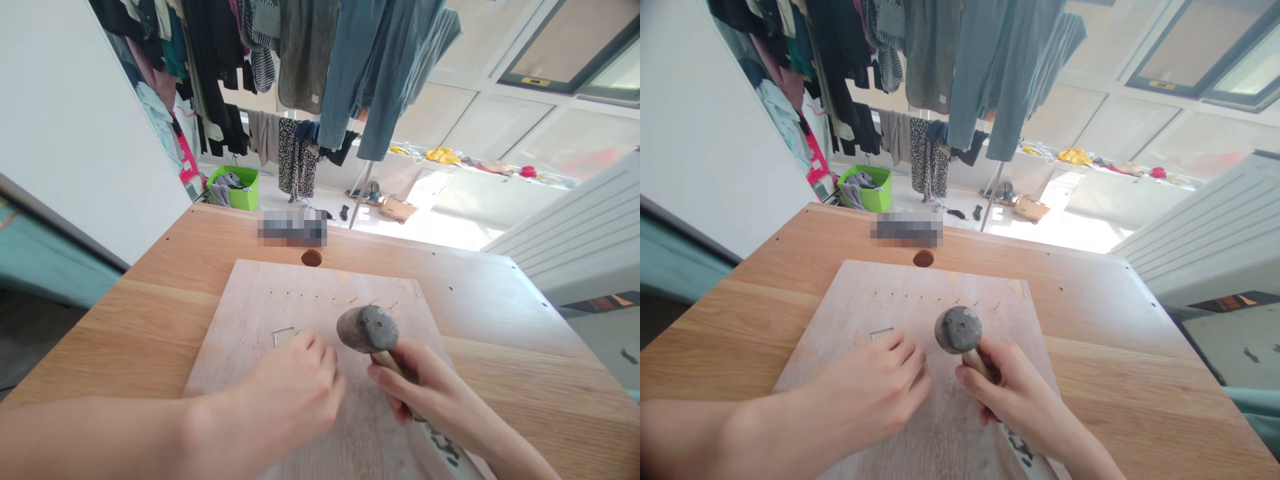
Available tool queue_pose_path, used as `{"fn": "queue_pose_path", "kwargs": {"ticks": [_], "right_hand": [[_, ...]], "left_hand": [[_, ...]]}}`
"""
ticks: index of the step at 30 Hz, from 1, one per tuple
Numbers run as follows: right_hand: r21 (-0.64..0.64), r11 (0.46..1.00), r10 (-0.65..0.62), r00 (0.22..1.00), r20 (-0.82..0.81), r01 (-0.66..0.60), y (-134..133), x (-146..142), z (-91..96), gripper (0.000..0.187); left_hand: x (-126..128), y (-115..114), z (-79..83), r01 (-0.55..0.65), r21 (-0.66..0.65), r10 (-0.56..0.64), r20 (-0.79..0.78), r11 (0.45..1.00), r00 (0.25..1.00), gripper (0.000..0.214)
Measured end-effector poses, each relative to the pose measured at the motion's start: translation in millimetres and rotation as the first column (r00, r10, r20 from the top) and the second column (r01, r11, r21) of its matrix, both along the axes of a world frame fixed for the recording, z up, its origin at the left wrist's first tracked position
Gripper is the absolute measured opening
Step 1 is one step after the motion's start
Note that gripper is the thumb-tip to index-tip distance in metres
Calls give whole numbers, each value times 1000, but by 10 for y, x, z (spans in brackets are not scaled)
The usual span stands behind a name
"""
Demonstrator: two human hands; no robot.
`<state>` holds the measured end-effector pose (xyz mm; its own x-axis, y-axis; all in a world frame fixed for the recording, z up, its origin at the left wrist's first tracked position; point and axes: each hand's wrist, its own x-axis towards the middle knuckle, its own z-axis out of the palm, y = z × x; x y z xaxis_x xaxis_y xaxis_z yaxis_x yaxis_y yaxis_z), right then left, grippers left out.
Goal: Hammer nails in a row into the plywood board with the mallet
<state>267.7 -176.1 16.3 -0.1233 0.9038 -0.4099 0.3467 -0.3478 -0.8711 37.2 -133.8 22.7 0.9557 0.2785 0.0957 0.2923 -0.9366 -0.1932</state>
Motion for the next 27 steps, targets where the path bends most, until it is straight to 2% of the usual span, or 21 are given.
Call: {"fn": "queue_pose_path", "kwargs": {"ticks": [3,6,9,11,12,13,15,16,18,20,22,24,27], "right_hand": [[-43,995,91,993,80,-87,-74,151,11,38],[-121,986,133,983,123,-119,-209,253,-25,44],[-136,989,92,976,198,-66,-344,283,-80,47],[-93,995,71,956,286,-46,-410,281,-111,46],[-61,997,70,942,329,-53,-436,277,-124,45],[-26,998,70,927,369,-65,-460,273,-133,43],[58,995,47,893,448,-82,-506,266,-144,40],[113,991,10,870,494,-76,-531,264,-146,39],[244,968,-98,807,582,-59,-584,267,-139,38],[333,939,-150,765,626,-88,-637,286,-122,42],[362,922,-129,767,629,-142,-689,324,-103,47],[357,916,-86,776,625,-185,-742,371,-96,52],[367,906,-69,783,618,-211,-830,419,-131,60]], "left_hand": [[58,-98,8,56,112,-48,-78,992,996,18],[55,-92,21,74,99,-67,-78,992,995,11],[32,75,61,208,-32,-209,-14,978,978,9],[32,264,79,294,-192,-287,67,936,956,12],[40,372,75,305,-281,-280,128,910,951,13],[54,485,57,308,-385,-249,197,870,948,15],[96,710,-15,300,-597,-113,331,744,937,22],[122,816,-67,301,-672,-13,398,677,917,23],[176,1001,-183,298,-736,189,498,607,846,22],[219,1135,-294,262,-774,330,513,576,793,18],[239,1211,-378,222,-806,401,486,549,776,16],[238,1239,-430,205,-821,421,467,533,777,17],[217,1240,-461,225,-807,385,480,545,789,14]]}}
